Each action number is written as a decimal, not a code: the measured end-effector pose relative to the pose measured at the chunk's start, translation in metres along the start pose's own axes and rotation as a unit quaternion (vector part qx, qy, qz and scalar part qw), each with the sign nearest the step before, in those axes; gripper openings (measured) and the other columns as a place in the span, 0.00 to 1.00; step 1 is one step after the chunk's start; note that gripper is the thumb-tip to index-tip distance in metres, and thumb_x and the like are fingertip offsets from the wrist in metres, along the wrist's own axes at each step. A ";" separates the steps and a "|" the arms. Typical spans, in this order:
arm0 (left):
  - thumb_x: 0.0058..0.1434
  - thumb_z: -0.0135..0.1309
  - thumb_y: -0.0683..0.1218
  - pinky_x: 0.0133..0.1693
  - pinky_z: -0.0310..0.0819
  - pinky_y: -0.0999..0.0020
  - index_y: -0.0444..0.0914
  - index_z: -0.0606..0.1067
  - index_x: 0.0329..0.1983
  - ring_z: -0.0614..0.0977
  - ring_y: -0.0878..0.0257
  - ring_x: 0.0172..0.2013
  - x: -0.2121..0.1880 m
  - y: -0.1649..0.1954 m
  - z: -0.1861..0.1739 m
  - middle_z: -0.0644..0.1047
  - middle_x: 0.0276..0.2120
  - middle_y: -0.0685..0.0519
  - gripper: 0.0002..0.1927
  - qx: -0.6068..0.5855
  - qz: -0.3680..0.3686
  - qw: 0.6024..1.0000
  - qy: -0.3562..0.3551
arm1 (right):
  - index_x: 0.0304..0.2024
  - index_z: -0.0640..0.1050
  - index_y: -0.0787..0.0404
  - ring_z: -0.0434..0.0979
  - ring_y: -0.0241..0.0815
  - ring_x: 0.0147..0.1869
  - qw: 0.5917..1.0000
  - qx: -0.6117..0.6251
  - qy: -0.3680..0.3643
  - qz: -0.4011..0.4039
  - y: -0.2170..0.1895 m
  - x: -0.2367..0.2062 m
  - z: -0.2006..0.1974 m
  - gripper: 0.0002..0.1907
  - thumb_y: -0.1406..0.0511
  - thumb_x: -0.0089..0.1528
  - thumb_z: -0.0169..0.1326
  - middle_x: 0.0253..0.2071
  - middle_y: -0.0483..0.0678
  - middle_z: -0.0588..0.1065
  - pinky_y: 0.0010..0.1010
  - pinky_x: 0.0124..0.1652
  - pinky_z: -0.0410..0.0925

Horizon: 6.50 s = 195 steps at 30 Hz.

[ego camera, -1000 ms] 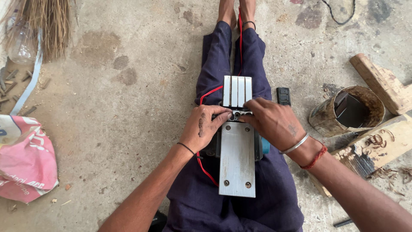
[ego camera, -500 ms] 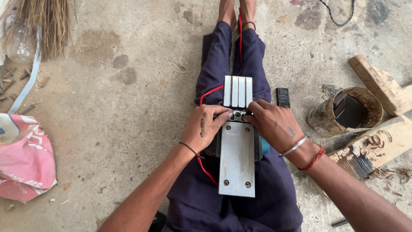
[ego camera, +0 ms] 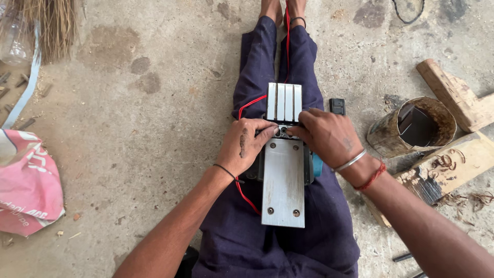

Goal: The person assembles a handheld electric planer by attaching a metal blade holder to the tool's body. They align the holder, insert screws, and tighten them using a screwdriver while sitting on the floor.

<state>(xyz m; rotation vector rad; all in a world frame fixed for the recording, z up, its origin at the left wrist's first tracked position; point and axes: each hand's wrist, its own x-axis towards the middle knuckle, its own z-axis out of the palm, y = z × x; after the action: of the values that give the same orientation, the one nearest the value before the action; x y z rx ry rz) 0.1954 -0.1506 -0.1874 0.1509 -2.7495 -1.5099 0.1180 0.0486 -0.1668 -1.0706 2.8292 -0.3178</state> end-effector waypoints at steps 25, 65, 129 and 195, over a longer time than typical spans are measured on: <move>0.66 0.58 0.50 0.33 0.80 0.67 0.36 0.83 0.45 0.86 0.65 0.31 0.001 -0.002 0.003 0.85 0.33 0.49 0.13 -0.029 0.093 0.994 0.050 | 0.40 0.78 0.62 0.79 0.52 0.36 0.996 0.042 0.052 -0.065 0.003 -0.007 -0.005 0.14 0.57 0.62 0.57 0.34 0.50 0.75 0.43 0.33 0.71; 0.70 0.47 0.58 0.63 0.73 0.51 0.24 0.61 0.64 0.73 0.43 0.64 0.000 -0.007 -0.018 0.72 0.58 0.37 0.34 -0.670 -0.122 0.703 -0.203 | 0.39 0.77 0.62 0.78 0.49 0.42 0.991 0.014 0.094 -0.092 0.000 -0.006 0.006 0.09 0.62 0.63 0.56 0.35 0.49 0.73 0.41 0.37 0.73; 0.72 0.51 0.53 0.25 0.63 0.80 0.32 0.77 0.51 0.67 0.76 0.20 -0.003 -0.019 -0.012 0.73 0.25 0.60 0.19 -0.619 -0.097 0.756 -0.188 | 0.38 0.78 0.61 0.77 0.49 0.41 0.988 0.029 0.099 -0.111 0.003 -0.001 0.003 0.11 0.60 0.60 0.56 0.33 0.48 0.74 0.42 0.36 0.72; 0.71 0.51 0.44 0.24 0.65 0.82 0.31 0.77 0.53 0.70 0.76 0.20 0.003 -0.019 -0.018 0.77 0.30 0.55 0.14 -0.604 -0.153 0.768 -0.146 | 0.39 0.76 0.58 0.76 0.51 0.41 0.990 0.043 0.061 -0.123 0.012 0.013 -0.005 0.10 0.60 0.60 0.55 0.34 0.48 0.73 0.43 0.37 0.71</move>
<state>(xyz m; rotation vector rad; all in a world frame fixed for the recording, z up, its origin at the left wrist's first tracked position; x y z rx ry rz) 0.1951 -0.1762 -0.1935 0.3544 -1.3267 -3.2059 0.0996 0.0494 -0.1645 -1.4312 2.7566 -0.5372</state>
